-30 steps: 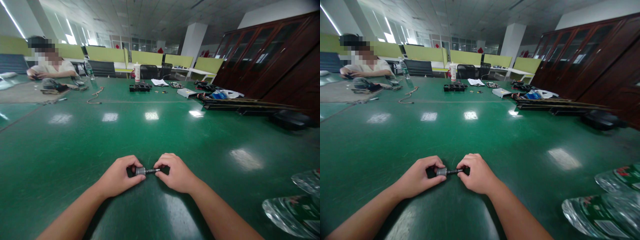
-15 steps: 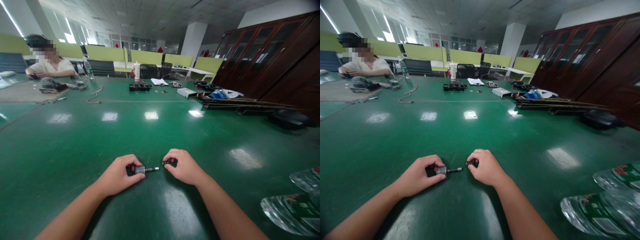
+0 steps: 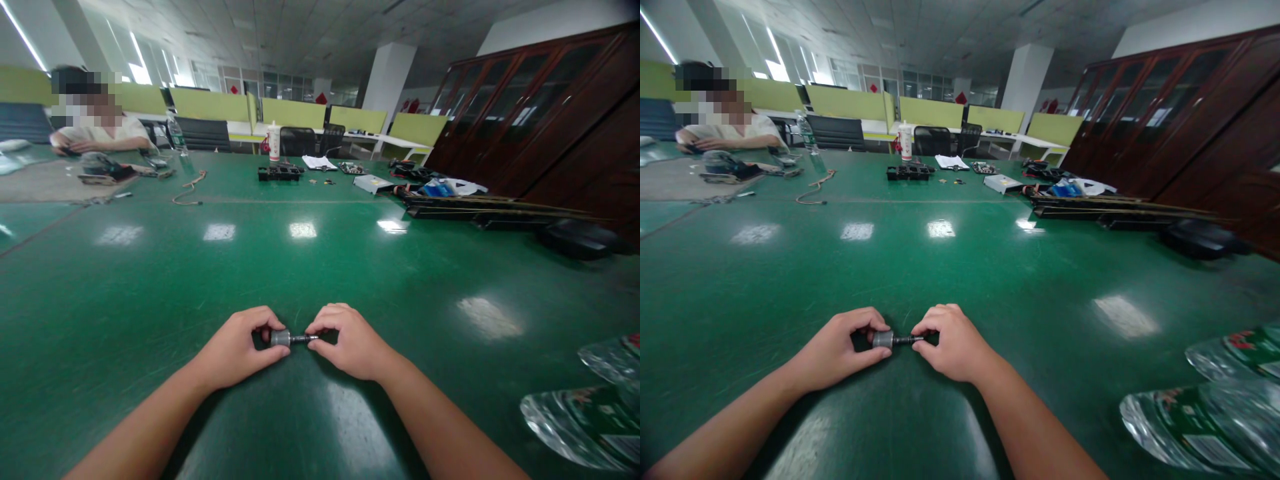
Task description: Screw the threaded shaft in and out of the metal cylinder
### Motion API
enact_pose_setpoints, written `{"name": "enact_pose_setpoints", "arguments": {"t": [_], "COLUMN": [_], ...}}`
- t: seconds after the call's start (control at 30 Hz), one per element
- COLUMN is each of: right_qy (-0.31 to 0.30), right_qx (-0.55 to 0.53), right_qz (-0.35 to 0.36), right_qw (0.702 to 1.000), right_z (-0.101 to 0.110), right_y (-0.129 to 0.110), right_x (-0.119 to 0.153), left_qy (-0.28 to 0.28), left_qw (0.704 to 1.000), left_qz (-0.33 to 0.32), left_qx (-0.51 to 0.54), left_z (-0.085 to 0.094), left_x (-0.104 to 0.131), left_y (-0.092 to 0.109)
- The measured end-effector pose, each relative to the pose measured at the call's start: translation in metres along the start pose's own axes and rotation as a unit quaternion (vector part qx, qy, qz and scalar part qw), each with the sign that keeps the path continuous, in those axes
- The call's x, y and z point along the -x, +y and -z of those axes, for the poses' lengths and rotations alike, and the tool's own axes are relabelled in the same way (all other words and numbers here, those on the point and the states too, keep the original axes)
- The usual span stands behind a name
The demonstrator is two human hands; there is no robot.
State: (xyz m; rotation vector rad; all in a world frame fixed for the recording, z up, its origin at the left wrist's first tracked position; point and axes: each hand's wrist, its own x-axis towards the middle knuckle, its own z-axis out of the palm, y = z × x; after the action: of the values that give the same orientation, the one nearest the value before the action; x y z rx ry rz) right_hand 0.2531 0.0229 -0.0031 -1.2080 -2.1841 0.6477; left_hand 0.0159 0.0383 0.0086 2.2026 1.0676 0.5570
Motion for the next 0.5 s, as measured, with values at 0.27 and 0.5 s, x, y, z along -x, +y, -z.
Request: {"name": "enact_pose_setpoints", "arguments": {"t": [0.27,0.5], "right_qy": [-0.003,-0.007], "right_qx": [-0.018,-0.007], "right_qz": [0.002,0.021], "right_qw": [1.0,1.0], "right_z": [-0.0125,-0.0113], "right_y": [-0.0106,-0.0098], "right_x": [-0.0005,-0.0001], "left_qy": [0.008,0.002], "left_qw": [0.998,1.0], "left_qz": [-0.051,-0.009], "left_qx": [0.022,0.009], "left_z": [0.0001,0.0], "left_x": [0.0011,0.0001], "left_y": [-0.0031,-0.0014]}}
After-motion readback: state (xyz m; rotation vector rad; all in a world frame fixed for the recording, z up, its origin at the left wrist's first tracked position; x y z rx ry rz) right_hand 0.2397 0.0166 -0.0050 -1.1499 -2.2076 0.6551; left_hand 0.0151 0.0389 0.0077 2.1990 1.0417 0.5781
